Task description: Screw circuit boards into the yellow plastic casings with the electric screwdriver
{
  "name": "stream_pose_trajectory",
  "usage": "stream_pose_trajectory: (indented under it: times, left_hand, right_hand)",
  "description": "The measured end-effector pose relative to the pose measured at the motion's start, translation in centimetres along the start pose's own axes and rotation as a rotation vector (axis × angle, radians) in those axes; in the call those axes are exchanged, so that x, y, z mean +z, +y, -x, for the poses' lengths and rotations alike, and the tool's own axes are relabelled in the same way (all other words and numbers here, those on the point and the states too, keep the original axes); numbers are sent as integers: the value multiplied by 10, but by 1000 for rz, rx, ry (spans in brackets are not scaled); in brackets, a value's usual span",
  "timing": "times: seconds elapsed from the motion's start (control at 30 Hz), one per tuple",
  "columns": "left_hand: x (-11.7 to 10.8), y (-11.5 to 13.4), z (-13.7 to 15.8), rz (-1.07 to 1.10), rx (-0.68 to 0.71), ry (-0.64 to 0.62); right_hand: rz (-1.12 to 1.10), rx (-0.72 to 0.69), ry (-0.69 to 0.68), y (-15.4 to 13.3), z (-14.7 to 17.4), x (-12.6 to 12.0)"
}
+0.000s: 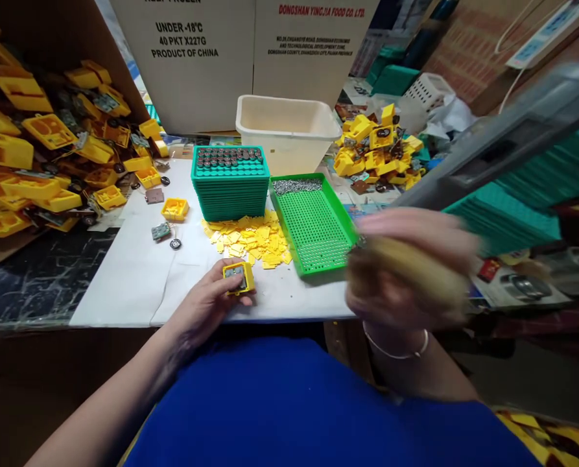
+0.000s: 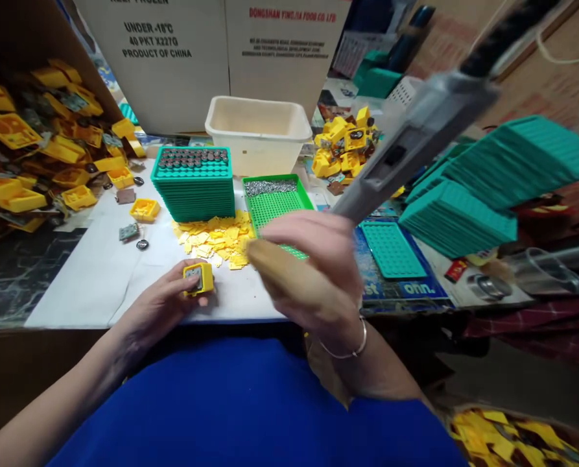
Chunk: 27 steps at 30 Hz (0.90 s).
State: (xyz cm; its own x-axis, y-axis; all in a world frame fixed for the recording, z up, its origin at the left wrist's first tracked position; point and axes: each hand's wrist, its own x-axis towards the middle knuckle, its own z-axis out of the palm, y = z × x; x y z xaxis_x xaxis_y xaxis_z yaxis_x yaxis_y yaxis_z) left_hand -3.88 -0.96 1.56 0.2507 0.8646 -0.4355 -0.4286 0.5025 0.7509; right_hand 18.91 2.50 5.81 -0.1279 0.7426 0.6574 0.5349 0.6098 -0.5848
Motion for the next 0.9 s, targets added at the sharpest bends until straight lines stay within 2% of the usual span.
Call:
stream_pose_trajectory:
  times: [0.07,0.1,0.23,0.33,0.47,0.67,0.8,0.9]
  left_hand:
    - [-3,2,1,-6,5,14]
    - [-3,3,2,-8,5,22]
    - [-6,6,10,36,29,54]
    - [-10,7,17,56,62,58]
    - [-20,6,23,111,97,19]
    - [-29,3,22,39,70,-41]
    - [-24,1,22,48,55,-79]
    - [-19,0,24,50,24,-102]
  right_hand:
    - [19,-225,-51,-7,-23,18]
    - [47,-247,-127,-7,-40,30]
    - [200,-146,-398,10,-111,80]
    - [287,-126,-491,23,-144,104]
    - [364,-187,-580,31,-156,120]
    - [537,-229,-563,26,-162,131]
    - [607,-148,-630,13,-167,131]
    - [575,-87,-632,9,-169,132]
